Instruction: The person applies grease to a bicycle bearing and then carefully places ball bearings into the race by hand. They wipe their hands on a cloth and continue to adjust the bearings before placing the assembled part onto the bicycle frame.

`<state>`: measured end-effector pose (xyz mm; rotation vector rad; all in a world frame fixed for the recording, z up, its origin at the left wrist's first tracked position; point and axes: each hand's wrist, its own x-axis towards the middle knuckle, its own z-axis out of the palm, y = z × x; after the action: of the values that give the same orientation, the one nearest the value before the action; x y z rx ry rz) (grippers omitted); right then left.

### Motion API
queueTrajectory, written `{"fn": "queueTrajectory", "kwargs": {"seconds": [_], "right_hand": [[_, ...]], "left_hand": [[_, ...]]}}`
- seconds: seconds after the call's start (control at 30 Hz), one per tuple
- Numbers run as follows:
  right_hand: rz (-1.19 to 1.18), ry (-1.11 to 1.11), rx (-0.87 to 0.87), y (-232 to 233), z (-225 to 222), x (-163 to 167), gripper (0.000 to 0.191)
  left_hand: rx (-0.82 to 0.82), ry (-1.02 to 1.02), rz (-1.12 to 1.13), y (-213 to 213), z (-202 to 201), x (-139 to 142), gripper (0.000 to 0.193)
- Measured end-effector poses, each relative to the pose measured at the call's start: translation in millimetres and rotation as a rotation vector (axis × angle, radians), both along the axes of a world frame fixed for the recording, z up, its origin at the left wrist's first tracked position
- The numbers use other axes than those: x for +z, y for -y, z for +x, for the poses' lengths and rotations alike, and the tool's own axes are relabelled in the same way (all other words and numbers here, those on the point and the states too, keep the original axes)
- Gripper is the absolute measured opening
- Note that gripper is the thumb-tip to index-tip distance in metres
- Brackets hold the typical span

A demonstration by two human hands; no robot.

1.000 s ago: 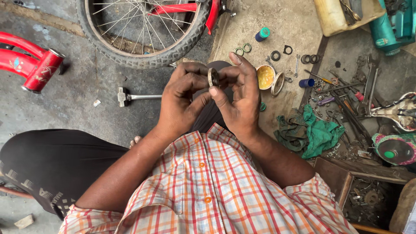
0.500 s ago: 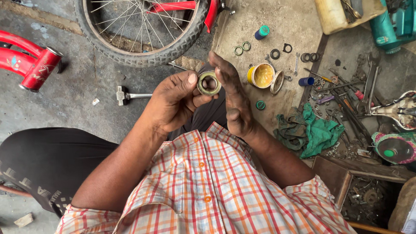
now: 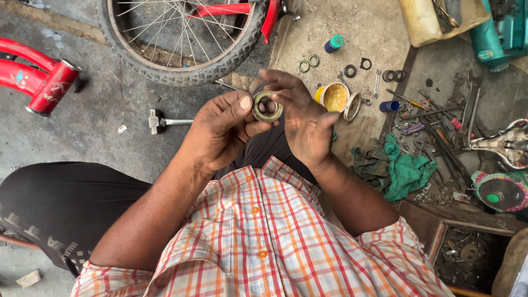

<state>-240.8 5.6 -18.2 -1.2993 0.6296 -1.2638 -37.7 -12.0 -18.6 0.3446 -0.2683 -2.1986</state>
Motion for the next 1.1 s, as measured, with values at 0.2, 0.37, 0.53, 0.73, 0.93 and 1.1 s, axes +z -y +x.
{"fn": "queueTrajectory", "kwargs": {"seconds": [0.2, 0.37, 0.53, 0.73, 0.93, 1.1], "right_hand": [[-0.18, -0.166, -0.095, -13, 3, 3, 0.081], [-0.319, -0.481, -0.227, -4, 2, -2, 0.081], [-0.473, -0.559, -0.32, -7, -2, -4, 0.074], [-0.645, -0.906, -0.557, 5, -12, -3, 0.078], [-1.0, -1.314, -0.746, 7, -21, -1, 0.074], [-0.988, -1.234, -0.681, 3, -41, 9, 0.072]], "left_hand": [[0.068, 0.016, 0.02, 2, 1, -1, 0.016], [0.064, 0.015, 0.023, -4, -9, 3, 0.013], [0.088, -0.009, 0.023, -7, -7, 3, 0.01], [0.086, -0.007, 0.07, -10, -11, 9, 0.008], [0.111, 0.03, 0.077, -10, -11, 11, 0.008], [0.093, 0.036, 0.095, -8, -12, 6, 0.007]]}}
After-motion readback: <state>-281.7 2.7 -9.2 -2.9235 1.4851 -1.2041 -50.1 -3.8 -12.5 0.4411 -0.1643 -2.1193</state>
